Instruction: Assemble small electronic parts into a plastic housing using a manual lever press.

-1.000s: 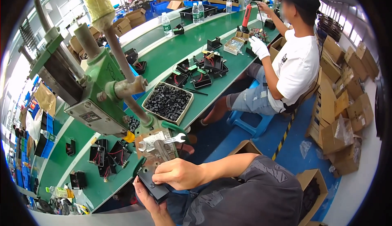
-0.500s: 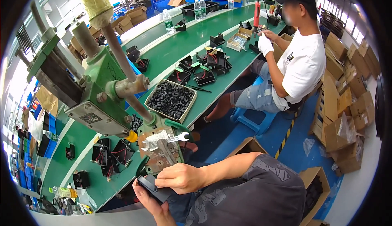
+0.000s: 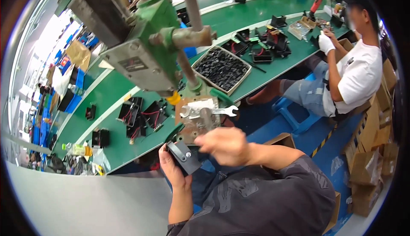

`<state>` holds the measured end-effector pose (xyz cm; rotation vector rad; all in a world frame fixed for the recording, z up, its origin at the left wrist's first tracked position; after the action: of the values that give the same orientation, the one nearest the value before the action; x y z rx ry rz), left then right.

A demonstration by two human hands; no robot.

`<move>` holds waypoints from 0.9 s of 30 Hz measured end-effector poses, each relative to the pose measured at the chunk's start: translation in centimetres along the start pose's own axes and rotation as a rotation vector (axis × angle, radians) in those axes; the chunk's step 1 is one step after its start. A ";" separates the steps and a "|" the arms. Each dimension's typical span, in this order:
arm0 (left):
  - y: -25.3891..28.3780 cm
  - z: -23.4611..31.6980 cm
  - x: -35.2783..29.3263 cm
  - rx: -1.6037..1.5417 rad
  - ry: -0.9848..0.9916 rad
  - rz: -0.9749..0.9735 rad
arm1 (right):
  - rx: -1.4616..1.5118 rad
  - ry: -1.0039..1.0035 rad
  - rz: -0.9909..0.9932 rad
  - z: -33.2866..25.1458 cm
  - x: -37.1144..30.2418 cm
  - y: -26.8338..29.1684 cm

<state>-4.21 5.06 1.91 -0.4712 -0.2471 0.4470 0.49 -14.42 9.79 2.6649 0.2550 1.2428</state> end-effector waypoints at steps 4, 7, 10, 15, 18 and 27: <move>2.9 -1.0 0.6 -0.122 0.041 0.121 | 0.001 -0.425 0.306 6.3 1.6 5.2; 4.0 -1.2 0.4 -0.171 0.070 0.175 | -0.276 -0.631 0.347 10.7 4.4 8.0; 4.0 -1.5 0.6 -0.198 0.110 0.218 | -0.665 -0.578 0.074 19.1 5.1 8.3; 2.8 -0.4 1.1 -0.040 0.059 0.211 | -1.202 -0.445 -0.271 26.2 5.8 5.0; 2.8 0.7 1.2 -0.045 0.002 0.201 | -1.319 -0.469 -0.307 26.2 6.3 4.8; 2.8 1.1 1.2 -0.201 -0.002 0.118 | -1.352 -0.441 -0.393 25.9 6.8 4.1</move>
<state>-4.51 8.26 1.70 -0.6842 -0.2684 0.5403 25.04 -19.33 -0.56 1.4950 -0.1164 0.3665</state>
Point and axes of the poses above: each hand's wrist, its own x-axis towards the middle knuckle, its own y-axis out of the back of the hand, z = x × y, the point moved 3 cm from there along x, towards the middle knuckle, and after that the axes turned 10 degrees about -y, right-handed, at the moved point
